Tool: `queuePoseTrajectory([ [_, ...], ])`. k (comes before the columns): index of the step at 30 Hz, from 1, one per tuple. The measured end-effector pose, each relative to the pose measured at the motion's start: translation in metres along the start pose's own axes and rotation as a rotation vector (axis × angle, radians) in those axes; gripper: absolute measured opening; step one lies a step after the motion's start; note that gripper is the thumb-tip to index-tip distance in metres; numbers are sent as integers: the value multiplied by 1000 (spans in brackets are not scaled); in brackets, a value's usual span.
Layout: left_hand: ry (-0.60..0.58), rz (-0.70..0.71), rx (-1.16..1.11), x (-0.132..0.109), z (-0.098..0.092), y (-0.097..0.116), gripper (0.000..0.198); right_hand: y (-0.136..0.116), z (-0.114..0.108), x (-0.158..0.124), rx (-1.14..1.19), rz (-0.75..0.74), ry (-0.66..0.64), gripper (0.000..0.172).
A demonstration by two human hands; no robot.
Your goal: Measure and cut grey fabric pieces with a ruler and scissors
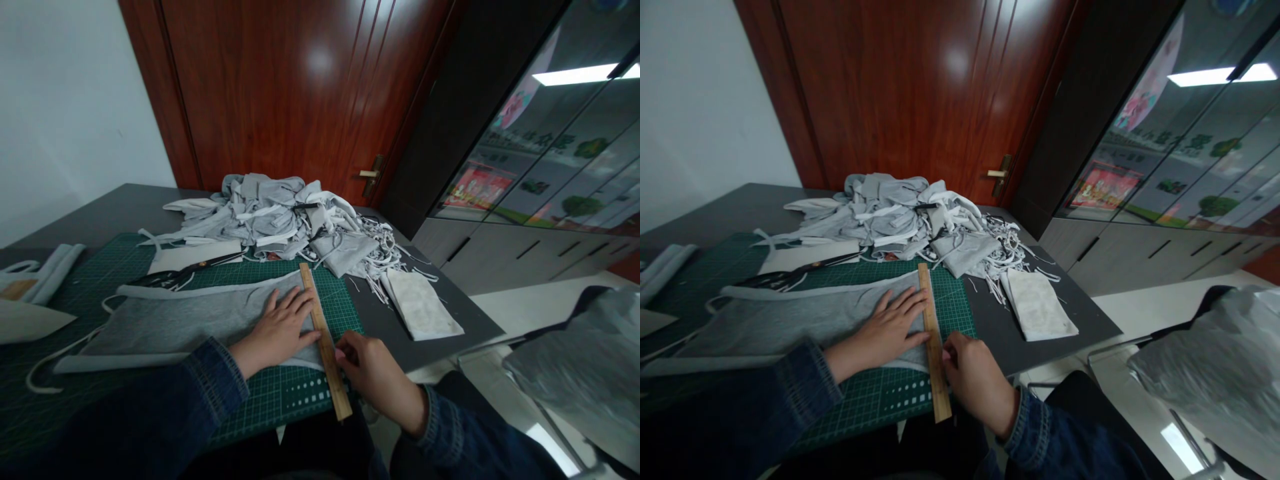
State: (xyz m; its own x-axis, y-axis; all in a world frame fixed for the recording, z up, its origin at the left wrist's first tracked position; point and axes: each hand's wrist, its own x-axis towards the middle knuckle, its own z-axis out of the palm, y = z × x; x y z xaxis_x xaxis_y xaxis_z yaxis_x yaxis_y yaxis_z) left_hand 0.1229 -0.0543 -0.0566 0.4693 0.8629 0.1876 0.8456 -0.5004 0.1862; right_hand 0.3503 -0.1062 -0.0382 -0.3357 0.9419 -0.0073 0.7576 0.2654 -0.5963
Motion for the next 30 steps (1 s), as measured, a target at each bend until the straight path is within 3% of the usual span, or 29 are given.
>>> queuePoseTrajectory([
  [4,-16,-7,16,0,-1,0,61,1,2,-4,20,-13,31,15],
  [13,18,22,5,-1,4,-4,60,5,1,-13,-7,-1,-36,14],
  [19,-40,-11,-17,0,-2,1,60,6,-6,-14,21,-13,-50,14],
  [22,-54,-18,-1,0,-5,3,63,10,-22,5,31,-64,16,12],
  [24,-63,-15,14,0,-8,2,65,16,-32,27,40,-123,110,14],
  [26,-66,9,32,0,-11,-1,65,23,-36,55,70,-100,120,16],
  [30,-42,103,95,4,-21,-4,44,35,-30,104,60,-54,124,18],
])
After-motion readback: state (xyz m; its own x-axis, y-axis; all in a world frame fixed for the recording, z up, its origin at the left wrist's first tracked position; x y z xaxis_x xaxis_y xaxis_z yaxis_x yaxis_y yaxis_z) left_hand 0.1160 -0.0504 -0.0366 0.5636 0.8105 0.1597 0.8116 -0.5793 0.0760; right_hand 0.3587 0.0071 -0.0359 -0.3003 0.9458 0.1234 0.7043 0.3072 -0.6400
